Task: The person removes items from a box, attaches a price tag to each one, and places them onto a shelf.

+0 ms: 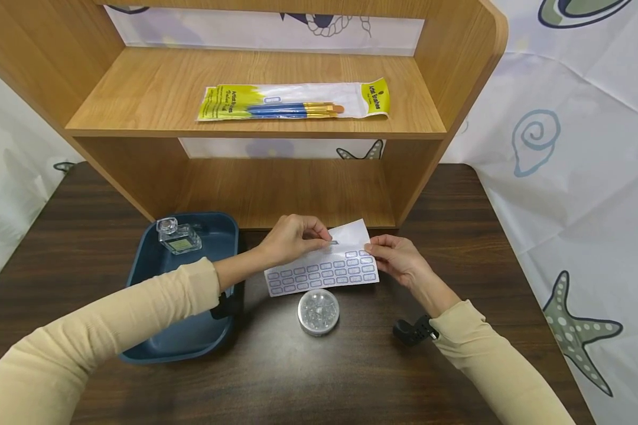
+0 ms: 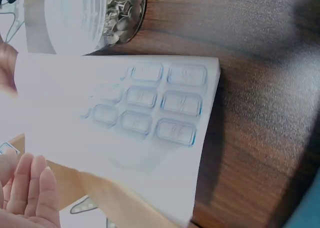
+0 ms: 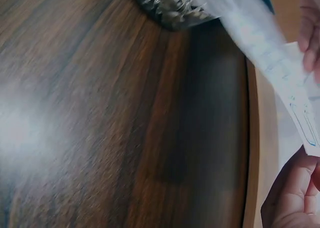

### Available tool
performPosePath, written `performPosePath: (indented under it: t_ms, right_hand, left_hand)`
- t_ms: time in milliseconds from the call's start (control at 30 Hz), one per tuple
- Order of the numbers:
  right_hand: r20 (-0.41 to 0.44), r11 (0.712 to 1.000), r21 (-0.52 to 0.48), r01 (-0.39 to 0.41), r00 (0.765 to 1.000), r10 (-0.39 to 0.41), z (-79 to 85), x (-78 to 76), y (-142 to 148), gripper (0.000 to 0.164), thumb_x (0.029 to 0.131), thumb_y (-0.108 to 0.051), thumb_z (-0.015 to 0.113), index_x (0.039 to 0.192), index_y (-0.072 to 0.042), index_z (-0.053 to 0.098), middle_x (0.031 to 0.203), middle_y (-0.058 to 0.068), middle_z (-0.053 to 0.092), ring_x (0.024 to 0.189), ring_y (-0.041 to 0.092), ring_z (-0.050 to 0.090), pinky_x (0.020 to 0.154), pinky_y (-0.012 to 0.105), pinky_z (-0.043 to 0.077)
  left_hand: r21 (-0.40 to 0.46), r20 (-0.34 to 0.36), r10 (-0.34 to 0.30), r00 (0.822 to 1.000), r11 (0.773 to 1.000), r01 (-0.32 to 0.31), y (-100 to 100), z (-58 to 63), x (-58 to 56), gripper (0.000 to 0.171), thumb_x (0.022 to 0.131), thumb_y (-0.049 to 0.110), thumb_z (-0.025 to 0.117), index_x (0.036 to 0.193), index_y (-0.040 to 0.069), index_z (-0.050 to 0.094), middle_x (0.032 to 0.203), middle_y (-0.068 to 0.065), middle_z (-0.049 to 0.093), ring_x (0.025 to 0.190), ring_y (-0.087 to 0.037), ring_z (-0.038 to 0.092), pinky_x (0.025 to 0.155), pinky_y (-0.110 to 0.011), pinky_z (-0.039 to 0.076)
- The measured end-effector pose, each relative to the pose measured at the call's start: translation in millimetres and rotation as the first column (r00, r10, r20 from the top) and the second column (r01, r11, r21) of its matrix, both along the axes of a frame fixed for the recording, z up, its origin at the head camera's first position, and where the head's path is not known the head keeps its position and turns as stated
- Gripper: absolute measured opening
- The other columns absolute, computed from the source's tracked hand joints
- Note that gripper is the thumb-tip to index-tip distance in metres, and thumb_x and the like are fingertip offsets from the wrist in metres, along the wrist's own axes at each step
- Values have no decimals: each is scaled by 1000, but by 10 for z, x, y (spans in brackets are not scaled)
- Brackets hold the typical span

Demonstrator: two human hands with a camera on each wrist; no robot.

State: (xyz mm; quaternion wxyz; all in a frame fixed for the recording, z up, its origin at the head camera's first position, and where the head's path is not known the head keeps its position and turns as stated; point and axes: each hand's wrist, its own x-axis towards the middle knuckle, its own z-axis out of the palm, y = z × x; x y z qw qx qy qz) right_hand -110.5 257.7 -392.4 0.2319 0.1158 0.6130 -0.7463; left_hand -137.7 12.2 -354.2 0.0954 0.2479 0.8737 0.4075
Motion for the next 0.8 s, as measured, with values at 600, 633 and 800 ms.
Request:
performPosePath:
  t_ms: [600,633,800]
  right_hand:
    - [-154,851,525,13,985,80,-161,8,189,16,99,-3,64,106,9,57,75,-7,62,67,1,62,62,18,58]
    - [-173,820,572,14,979,104,-166,11,192,18,99,-3,64,107,11,57,74,-6,62,67,1,62,62,19,59]
    - [-234,708,705,43,956,175,-189,23,211,18,95,-3,69,100,12,60,73,4,68,64,4,64,59,22,60]
  left_hand:
    - [101,305,-14,952,995,-18,-258,-2,147,6,92,3,73,96,-2,72,81,-10,74,80,-29,75,62,-16,50]
    - [94,323,-11,946,995,-21,-266,1,163,6,93,3,73,97,-2,72,80,-10,74,79,-27,75,62,-16,51]
    - [39,372,1,928,999,-17,-285,16,231,8,93,3,72,99,-2,73,82,-10,76,72,-10,69,62,-15,51]
